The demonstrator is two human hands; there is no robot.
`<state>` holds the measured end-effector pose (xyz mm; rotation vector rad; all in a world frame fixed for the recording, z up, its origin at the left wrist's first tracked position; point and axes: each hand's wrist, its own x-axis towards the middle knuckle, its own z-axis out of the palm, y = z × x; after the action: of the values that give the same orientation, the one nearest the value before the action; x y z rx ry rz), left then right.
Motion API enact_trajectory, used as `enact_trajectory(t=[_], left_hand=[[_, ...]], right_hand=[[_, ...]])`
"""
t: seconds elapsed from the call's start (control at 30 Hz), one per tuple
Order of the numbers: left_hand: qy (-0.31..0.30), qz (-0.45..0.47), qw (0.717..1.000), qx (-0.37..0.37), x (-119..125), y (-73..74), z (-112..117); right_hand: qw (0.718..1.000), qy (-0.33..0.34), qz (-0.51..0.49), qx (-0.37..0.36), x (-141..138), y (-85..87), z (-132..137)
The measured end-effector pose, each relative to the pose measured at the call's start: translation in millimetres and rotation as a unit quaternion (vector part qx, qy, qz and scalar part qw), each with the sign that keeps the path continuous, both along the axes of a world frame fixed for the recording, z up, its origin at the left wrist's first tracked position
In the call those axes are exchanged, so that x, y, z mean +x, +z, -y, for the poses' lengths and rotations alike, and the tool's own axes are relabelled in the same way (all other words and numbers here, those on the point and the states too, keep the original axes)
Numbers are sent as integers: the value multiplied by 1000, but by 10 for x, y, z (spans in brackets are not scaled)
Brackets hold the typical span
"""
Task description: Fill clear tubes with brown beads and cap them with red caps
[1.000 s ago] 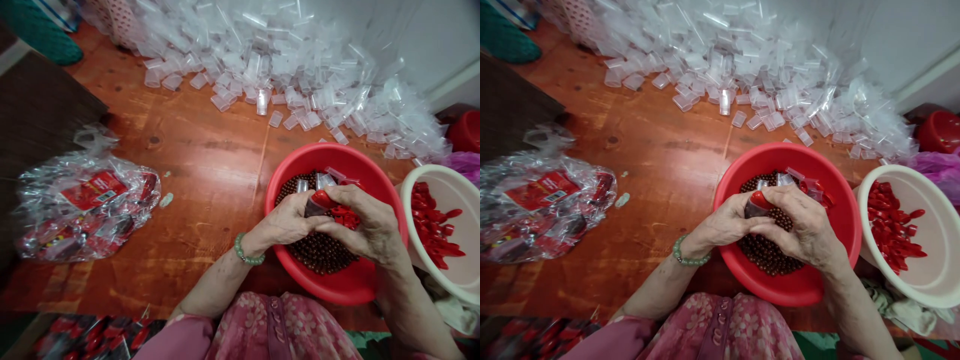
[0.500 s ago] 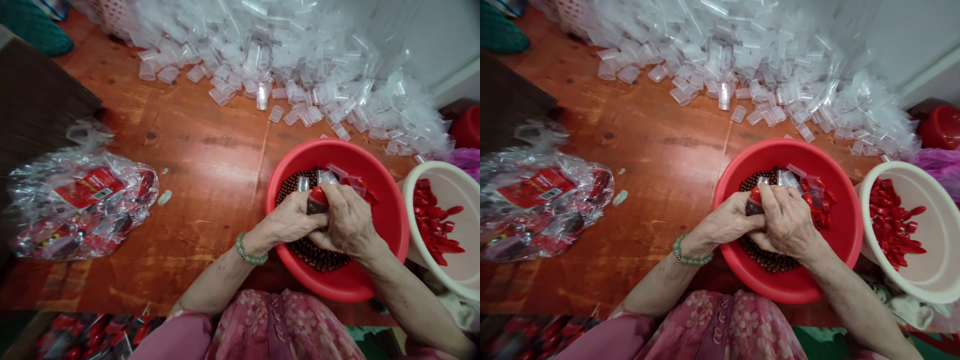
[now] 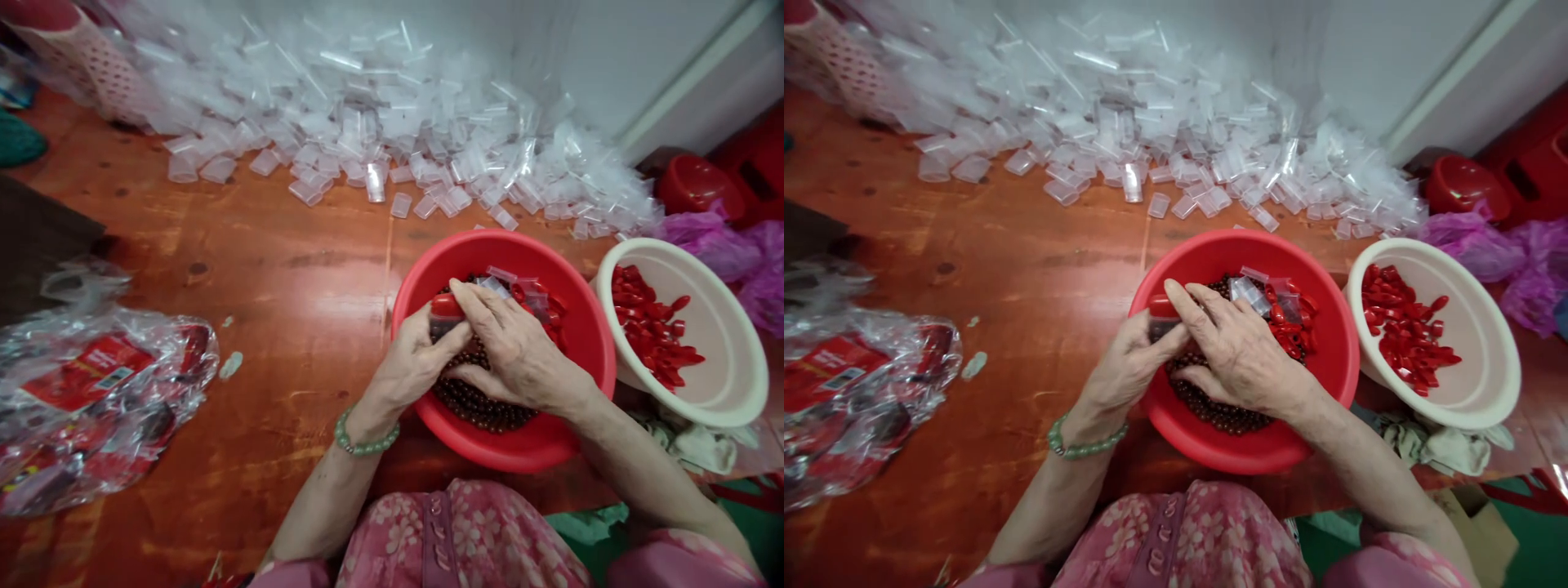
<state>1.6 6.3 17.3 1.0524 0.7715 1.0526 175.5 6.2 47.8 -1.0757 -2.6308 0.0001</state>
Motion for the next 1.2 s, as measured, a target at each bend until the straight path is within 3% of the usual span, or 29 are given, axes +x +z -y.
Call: enact_trajectory(t=[0.07, 0.13, 0.2, 0.27, 0.37, 0.43, 0.5, 0.63, 0.73, 0.8, 0.9, 0.93, 1.1, 1.2], left_hand=[[63, -64, 996, 28, -180, 20, 43], [160, -152, 974, 44, -445, -25, 72], [259, -271, 927, 33, -761, -154, 87], [317, -385, 866, 10, -1076, -348, 94], [310, -554, 773, -17, -1424, -643, 110], [307, -605, 734, 4, -1503, -759, 127], [326, -592, 736, 34, -1436, -770, 144], [333, -487, 798, 124, -967, -519, 140], [297, -439, 803, 271, -555, -283, 109], [268, -402, 808, 336, -348, -207, 85], [242, -380, 811, 374, -177, -247, 56], [239, -381, 809, 378, -155, -284, 48], [226, -380, 815, 375, -170, -423, 22], [226, -369, 821, 373, -181, -436, 6]], right_hand=[[998, -34, -5, -61, 193, 25, -73], [989, -113, 14, -95, 408, 18, -216], [972, -189, 68, -125, 578, -31, -407], [949, -240, 154, -134, 660, -121, -604], [931, -260, 218, -134, 645, -306, -842], [932, -256, 215, -139, 601, -424, -941], [934, -249, 210, -145, 573, -496, -984], [950, -236, 155, -135, 595, -442, -928], [952, -214, -65, -211, 592, -334, -834], [906, -184, -206, -319, 521, -316, -781], [847, -157, -275, -426, 304, -408, -723], [847, -154, -277, -427, 219, -461, -707], [902, -168, -205, -340, -92, -728, -626], [899, -177, -181, -358, -137, -821, -557]])
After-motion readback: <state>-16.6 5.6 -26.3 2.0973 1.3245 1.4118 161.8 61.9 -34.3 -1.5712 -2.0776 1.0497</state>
